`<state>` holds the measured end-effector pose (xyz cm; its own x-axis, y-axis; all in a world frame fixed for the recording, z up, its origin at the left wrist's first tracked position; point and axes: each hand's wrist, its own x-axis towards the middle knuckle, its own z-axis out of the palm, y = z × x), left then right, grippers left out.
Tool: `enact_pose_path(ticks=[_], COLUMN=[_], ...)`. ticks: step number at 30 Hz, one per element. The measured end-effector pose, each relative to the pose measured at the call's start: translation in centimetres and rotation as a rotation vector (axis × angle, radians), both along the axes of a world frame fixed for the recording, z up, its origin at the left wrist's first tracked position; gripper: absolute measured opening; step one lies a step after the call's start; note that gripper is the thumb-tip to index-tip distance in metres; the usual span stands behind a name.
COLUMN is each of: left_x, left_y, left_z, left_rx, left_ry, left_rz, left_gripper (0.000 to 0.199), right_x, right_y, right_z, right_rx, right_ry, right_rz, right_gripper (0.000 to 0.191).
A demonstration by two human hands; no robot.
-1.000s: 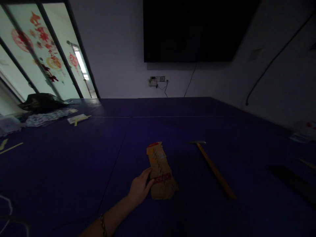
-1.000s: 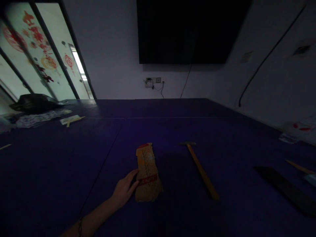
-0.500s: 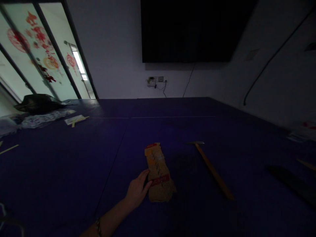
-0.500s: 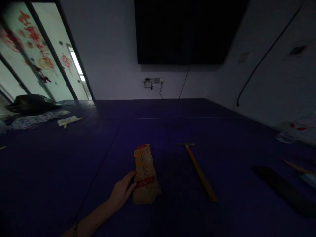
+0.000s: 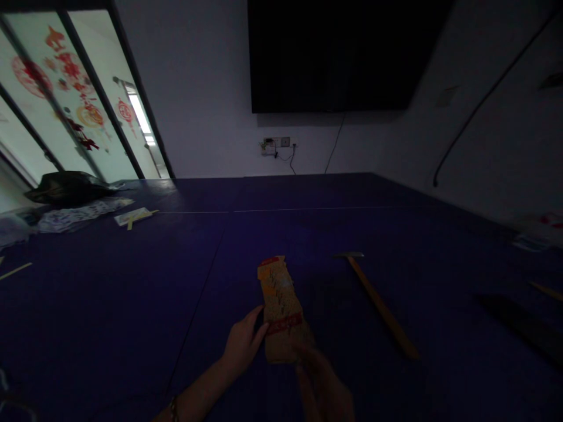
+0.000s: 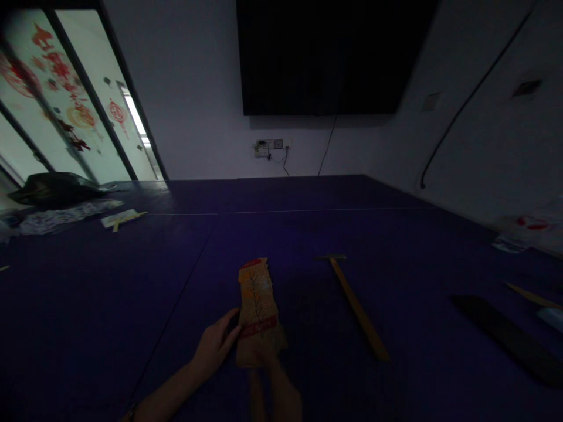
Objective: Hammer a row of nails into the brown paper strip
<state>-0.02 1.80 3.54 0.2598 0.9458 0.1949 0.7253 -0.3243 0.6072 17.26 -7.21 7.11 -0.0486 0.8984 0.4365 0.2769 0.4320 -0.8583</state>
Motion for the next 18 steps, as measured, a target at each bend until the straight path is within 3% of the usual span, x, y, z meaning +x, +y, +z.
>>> enact_pose_path(ticks=[4, 5, 10, 13, 18], left_x=[0.0, 0.1, 1.4, 2.3, 3.4], left_y=[-0.8, -1.1, -3.3, -4.4, -4.9], left_z=[0.7, 0.7, -0.3, -0.9, -0.8], left_rx=[-0.13, -0.192, -0.573, -0.628, -0.634], left_ry=[-0.12, -0.192, -0.679, -0.795, -0.865], left_rz=[0.076, 0.115, 0.31, 0.376, 0.339], left_gripper=[0.046, 0.047, 0.058, 0.066, 0.078], right_x=[2.3, 2.7, 3.4, 3.3, 3.4], right_y=[3.8, 4.2, 4.3, 4.2, 4.2], right_z=[-3.0, -3.6, -5.5, -5.6, -5.3], right_rx=[-0.15, -0.197, -0.303, -0.293, -0.268], right_ry=[-0.082, -0.116, -0.156, -0.179, -0.22], right_rz=[-0.342, -0.368, -0.319, -0.282, -0.251], right_gripper=[0.035, 0.036, 0.037, 0.037, 0.037])
